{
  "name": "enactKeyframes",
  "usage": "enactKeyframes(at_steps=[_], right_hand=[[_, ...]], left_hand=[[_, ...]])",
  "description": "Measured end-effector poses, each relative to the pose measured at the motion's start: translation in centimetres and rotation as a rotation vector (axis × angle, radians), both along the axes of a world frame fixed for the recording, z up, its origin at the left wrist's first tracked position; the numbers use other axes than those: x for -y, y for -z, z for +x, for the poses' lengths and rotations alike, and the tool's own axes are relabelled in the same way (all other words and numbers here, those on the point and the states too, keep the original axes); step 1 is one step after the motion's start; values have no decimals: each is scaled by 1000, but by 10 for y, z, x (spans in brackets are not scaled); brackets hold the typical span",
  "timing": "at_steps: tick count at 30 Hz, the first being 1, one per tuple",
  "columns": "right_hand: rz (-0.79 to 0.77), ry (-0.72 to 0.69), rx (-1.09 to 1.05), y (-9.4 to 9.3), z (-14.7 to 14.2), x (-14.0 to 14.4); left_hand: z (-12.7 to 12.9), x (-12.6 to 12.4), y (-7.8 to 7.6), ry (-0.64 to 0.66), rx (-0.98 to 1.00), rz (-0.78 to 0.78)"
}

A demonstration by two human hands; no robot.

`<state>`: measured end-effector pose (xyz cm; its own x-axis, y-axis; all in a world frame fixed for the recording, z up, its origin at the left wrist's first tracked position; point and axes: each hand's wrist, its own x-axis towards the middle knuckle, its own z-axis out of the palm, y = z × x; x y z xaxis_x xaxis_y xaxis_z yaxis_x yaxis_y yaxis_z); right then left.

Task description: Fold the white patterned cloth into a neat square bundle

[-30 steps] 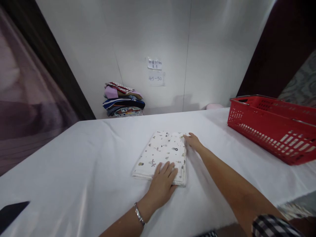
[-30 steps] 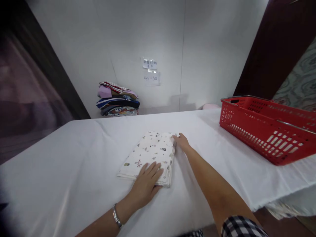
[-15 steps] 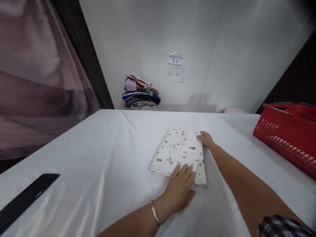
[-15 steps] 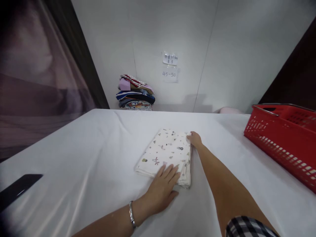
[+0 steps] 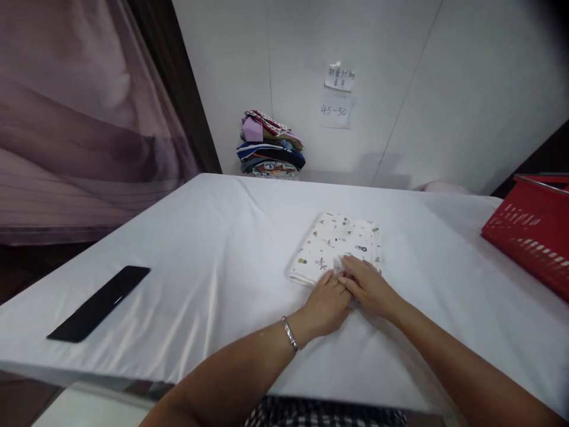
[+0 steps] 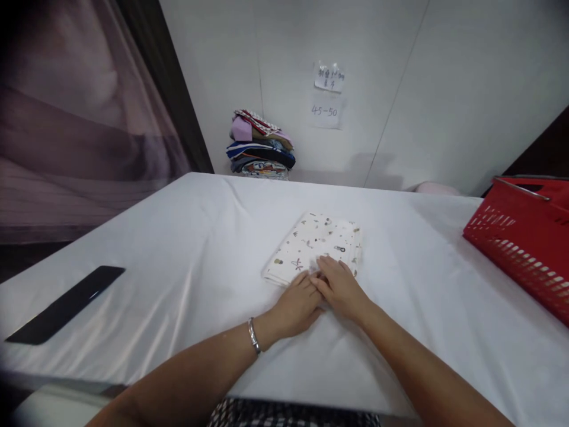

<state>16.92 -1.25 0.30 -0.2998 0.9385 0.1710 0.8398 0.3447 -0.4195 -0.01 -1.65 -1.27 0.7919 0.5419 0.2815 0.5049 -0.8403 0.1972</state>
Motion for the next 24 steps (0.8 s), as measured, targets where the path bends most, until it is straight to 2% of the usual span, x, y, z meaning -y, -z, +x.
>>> enactKeyframes(at_steps=[5,8,12,15,18,24], right_hand=[[115,-85,177,21,18,20],[159,-94,235,25,23,21],[130,-80,286,16,17,22],[144,-60,291,5,6,24],[165,-98,295,-1,-7,23],[185,-154,295,11,-23,16]], left_hand=[[-38,-14,-5,-5,35,-2],[-69,-29,-6,-114,117,-58],[-99,-42,0,-304,274,-173],[-103,-43,5,-380,401,-308],[-99,-42,6,-358,492,-392],[-95,-41,6,-300,520,-415]])
